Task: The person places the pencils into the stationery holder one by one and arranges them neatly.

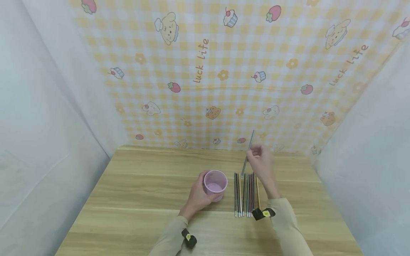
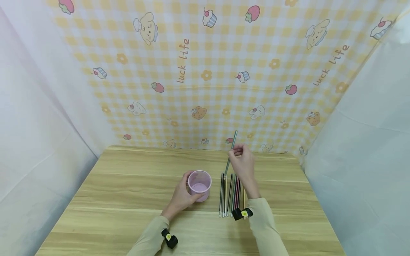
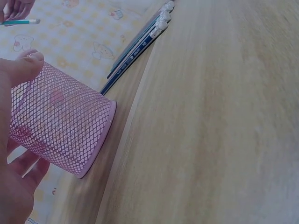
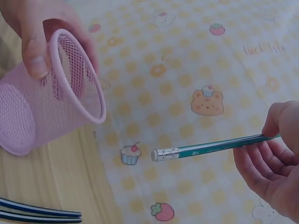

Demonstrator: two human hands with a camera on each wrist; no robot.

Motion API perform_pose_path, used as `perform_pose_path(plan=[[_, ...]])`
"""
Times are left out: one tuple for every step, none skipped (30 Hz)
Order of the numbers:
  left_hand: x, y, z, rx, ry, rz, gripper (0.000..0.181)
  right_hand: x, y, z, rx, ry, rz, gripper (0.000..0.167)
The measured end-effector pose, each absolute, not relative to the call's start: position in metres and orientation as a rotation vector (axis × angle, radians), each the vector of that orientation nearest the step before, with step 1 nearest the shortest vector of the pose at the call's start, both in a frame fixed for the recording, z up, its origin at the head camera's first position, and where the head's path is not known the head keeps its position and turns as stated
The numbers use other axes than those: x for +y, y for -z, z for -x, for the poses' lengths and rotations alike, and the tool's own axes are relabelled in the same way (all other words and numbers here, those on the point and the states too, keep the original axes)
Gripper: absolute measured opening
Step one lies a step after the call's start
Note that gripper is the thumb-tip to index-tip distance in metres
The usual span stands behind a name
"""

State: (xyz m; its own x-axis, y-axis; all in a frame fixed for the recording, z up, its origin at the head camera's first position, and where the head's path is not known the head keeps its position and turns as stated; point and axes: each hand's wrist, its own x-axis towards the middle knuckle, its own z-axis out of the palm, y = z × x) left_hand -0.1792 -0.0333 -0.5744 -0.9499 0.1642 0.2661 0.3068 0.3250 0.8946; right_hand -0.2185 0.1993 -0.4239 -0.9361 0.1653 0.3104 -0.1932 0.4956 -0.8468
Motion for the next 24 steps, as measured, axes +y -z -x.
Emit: perform_pose_path(plan=[[-0.033, 0.574, 0.179, -2.448, 1.701, 0.44, 0.097, 0.196, 0.423, 0.219, -2.383, -1.424, -0.032, 0.025], [-0.033, 0.575, 0.179, -2.443, 1.702, 0.444, 0.097, 0.192, 0.422, 0.219, -2.373, -1.429, -0.043, 0.025], [-0.033, 0.575, 0.179, -2.439, 1.701, 0.445, 0.097, 0.189, 0.421, 0.22, -2.365, -1.443, -0.054, 0.025], [-0.033, 0.575, 0.179, -2.434, 1.704, 0.448, 0.097, 0.185, 0.421, 0.22, -2.358, -1.46, -0.066, 0.026], [-0.033, 0.575, 0.179, -2.43, 1.704, 0.451, 0.096, 0.182, 0.42, 0.22, -2.363, -1.459, -0.081, 0.026], [-0.033, 0.575, 0.179, -2.427, 1.704, 0.454, 0.096, 0.18, 0.42, 0.22, -2.371, -1.447, -0.102, 0.026], [-0.033, 0.575, 0.179, -2.424, 1.703, 0.457, 0.096, 0.177, 0.421, 0.22, -2.376, -1.439, -0.125, 0.026], [-0.033, 0.576, 0.18, -2.425, 1.7, 0.459, 0.096, 0.174, 0.421, 0.22, -2.381, -1.426, -0.148, 0.026], [-0.034, 0.576, 0.18, -2.424, 1.699, 0.462, 0.096, 0.172, 0.421, 0.22, -2.384, -1.413, -0.173, 0.026], [-0.034, 0.576, 0.18, -2.425, 1.697, 0.465, 0.096, 0.169, 0.421, 0.22, -2.383, -1.404, -0.198, 0.025], [-0.034, 0.576, 0.18, -2.425, 1.696, 0.468, 0.096, 0.166, 0.422, 0.22, -2.383, -1.396, -0.22, 0.025], [-0.034, 0.576, 0.18, -2.425, 1.696, 0.47, 0.096, 0.162, 0.422, 0.22, -2.374, -1.404, -0.245, 0.024], [-0.034, 0.576, 0.18, -2.426, 1.696, 0.473, 0.096, 0.159, 0.423, 0.221, -2.363, -1.411, -0.269, 0.024], [-0.034, 0.576, 0.18, -2.428, 1.696, 0.475, 0.096, 0.156, 0.424, 0.221, -2.358, -1.408, -0.288, 0.024], [-0.034, 0.576, 0.18, -2.428, 1.696, 0.476, 0.096, 0.153, 0.424, 0.221, -2.348, -1.405, -0.311, 0.023], [-0.034, 0.576, 0.18, -2.428, 1.695, 0.478, 0.096, 0.149, 0.426, 0.222, -2.337, -1.404, -0.335, 0.023], [-0.034, 0.577, 0.18, -2.427, 1.693, 0.48, 0.096, 0.146, 0.428, 0.223, -2.333, -1.398, -0.355, 0.024], [-0.034, 0.577, 0.181, -2.427, 1.691, 0.481, 0.096, 0.144, 0.431, 0.223, -2.327, -1.394, -0.382, 0.024], [-0.034, 0.577, 0.181, -2.425, 1.689, 0.482, 0.095, 0.142, 0.434, 0.224, -2.325, -1.395, -0.406, 0.024], [-0.034, 0.577, 0.181, -2.422, 1.685, 0.485, 0.095, 0.139, 0.436, 0.225, -2.326, -1.395, -0.424, 0.024], [-0.034, 0.577, 0.181, -2.42, 1.683, 0.486, 0.095, 0.137, 0.44, 0.225, -2.325, -1.405, -0.449, 0.024], [-0.034, 0.578, 0.181, -2.419, 1.681, 0.486, 0.095, 0.136, 0.443, 0.226, -2.33, -1.412, -0.471, 0.023], [-0.034, 0.577, 0.181, -2.416, 1.681, 0.487, 0.095, 0.134, 0.446, 0.226, -2.341, -1.406, -0.484, 0.023], [-0.034, 0.577, 0.181, -2.416, 1.681, 0.487, 0.095, 0.133, 0.45, 0.226, -2.355, -1.398, -0.493, 0.022]])
